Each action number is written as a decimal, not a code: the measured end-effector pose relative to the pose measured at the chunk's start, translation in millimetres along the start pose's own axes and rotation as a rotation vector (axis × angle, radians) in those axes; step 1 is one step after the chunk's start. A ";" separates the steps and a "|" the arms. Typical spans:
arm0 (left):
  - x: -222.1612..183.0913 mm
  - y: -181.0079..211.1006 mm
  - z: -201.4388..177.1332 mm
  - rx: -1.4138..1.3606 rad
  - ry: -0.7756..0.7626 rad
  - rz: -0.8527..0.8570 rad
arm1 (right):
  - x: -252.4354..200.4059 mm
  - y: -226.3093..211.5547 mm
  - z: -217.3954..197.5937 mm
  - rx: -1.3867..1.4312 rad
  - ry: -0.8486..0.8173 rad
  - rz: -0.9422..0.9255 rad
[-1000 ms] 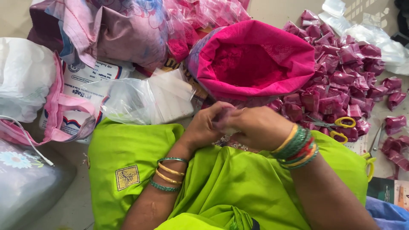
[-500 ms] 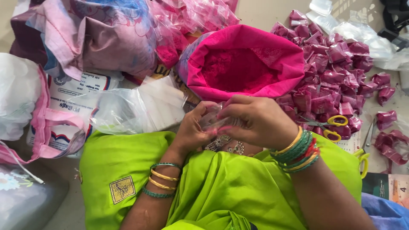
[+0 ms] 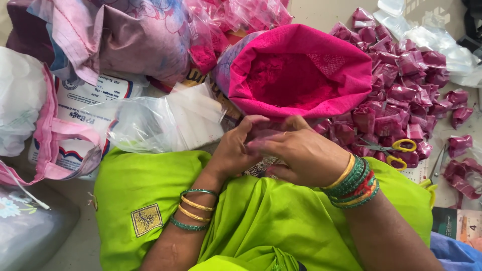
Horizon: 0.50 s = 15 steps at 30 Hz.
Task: The person manually scoops pink powder into small plastic bags and seals them.
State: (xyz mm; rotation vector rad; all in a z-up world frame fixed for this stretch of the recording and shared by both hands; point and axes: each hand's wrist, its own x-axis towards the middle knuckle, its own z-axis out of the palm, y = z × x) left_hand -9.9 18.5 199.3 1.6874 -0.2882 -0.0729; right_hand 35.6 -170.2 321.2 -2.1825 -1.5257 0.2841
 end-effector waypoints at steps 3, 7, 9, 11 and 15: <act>-0.9 -1.7 2.6 0.045 -0.071 0.103 | -5.4 7.6 9.0 0.065 -0.240 0.245; 0.5 2.9 5.8 -0.002 -0.141 0.061 | -11.1 15.9 13.7 0.052 -0.132 0.097; -1.1 1.0 7.6 0.056 -0.123 0.006 | -12.4 16.3 15.0 0.132 -0.104 0.011; -1.1 4.9 7.1 0.040 -0.103 0.108 | -6.3 5.8 5.3 0.079 -0.152 0.073; -2.4 -5.9 11.0 0.010 -0.063 0.237 | 2.6 -4.1 -5.0 0.066 -0.255 0.156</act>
